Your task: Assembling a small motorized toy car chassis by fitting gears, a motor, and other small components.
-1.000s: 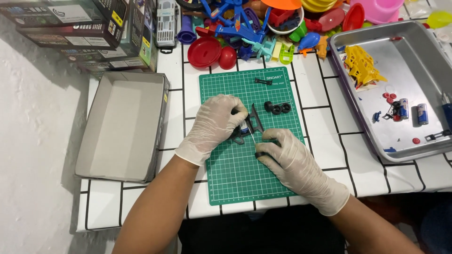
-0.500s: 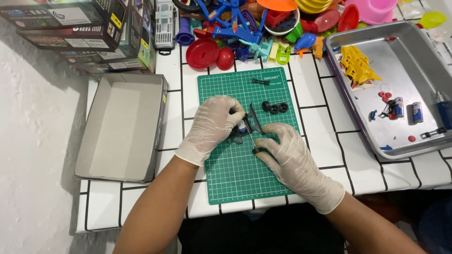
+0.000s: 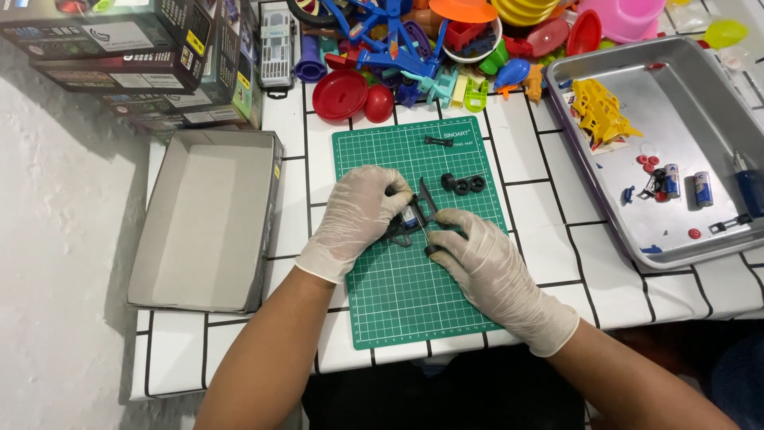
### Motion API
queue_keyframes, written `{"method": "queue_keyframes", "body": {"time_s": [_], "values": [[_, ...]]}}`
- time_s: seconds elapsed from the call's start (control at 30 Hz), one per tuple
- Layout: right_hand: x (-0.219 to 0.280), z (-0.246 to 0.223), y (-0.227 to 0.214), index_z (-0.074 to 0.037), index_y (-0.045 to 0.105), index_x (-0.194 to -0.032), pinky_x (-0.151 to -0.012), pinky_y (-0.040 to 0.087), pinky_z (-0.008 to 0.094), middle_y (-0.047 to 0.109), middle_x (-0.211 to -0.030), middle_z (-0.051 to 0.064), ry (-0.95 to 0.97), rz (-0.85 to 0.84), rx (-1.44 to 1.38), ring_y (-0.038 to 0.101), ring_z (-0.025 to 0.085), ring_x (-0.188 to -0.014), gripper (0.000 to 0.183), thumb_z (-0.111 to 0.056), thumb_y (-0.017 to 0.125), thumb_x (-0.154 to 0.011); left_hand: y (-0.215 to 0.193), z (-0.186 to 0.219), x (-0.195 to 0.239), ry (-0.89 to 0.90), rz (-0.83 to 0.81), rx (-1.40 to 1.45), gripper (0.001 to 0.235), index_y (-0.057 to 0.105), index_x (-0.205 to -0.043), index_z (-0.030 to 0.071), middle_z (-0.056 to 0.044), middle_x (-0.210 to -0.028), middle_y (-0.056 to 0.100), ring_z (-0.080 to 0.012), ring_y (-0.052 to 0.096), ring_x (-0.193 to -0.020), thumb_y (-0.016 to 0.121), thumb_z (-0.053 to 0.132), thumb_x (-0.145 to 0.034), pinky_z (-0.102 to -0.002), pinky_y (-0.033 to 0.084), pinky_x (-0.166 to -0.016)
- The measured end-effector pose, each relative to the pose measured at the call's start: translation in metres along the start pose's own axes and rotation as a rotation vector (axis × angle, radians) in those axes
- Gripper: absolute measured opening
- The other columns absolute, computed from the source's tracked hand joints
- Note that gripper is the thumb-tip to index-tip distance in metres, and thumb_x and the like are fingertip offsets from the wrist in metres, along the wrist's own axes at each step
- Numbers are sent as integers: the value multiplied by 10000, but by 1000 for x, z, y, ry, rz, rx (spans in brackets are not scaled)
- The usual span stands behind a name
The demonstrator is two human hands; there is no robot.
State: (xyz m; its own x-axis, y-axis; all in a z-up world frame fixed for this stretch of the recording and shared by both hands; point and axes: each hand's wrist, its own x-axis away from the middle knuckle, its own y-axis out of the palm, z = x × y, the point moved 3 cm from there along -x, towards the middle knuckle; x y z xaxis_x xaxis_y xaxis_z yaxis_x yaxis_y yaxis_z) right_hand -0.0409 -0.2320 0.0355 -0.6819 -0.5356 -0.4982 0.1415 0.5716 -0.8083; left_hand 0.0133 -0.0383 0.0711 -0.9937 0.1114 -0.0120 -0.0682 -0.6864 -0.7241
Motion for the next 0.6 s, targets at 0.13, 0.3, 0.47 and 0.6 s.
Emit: {"method": "queue_keyframes", "body": {"time_s": [0.13, 0.3, 0.47, 0.6], "values": [[0, 1, 1, -149, 703, -1086, -867, 562, 417, 644, -1209, 99, 16, -1, -7, 685, 297, -1092, 182, -172, 729, -907, 1, 0, -1, 0, 3, -5, 104, 748, -771, 180, -13, -797, 751, -261, 700, -906, 707, 200, -865, -387, 554, -891], [2, 4, 5, -179, 719, -1122, -883, 573, 409, 638, -1203, 73, 47, -17, -17, 681, 275, -1095, 212, -204, 727, -911, -1, 2, -1, 4, -9, -4, 91, 757, -796, 156, -33, -825, 761, -279, 702, -922, 707, 187, -866, -401, 555, -905], [-1, 2, 3, -173, 724, -1122, -880, 580, 413, 645, -1194, 74, 55, -14, -30, 683, 280, -1081, 216, -191, 733, -906, -1, 1, -1, 2, -14, -10, 83, 763, -809, 158, -36, -834, 764, -284, 701, -923, 711, 185, -869, -406, 556, -900], [-1, 3, 4, -183, 732, -1123, -901, 580, 413, 643, -1176, 62, 45, -16, -31, 684, 275, -1079, 214, -208, 725, -910, 0, -1, -2, 14, -18, -5, 79, 772, -816, 151, -45, -834, 768, -294, 703, -922, 718, 169, -872, -410, 553, -904]]}}
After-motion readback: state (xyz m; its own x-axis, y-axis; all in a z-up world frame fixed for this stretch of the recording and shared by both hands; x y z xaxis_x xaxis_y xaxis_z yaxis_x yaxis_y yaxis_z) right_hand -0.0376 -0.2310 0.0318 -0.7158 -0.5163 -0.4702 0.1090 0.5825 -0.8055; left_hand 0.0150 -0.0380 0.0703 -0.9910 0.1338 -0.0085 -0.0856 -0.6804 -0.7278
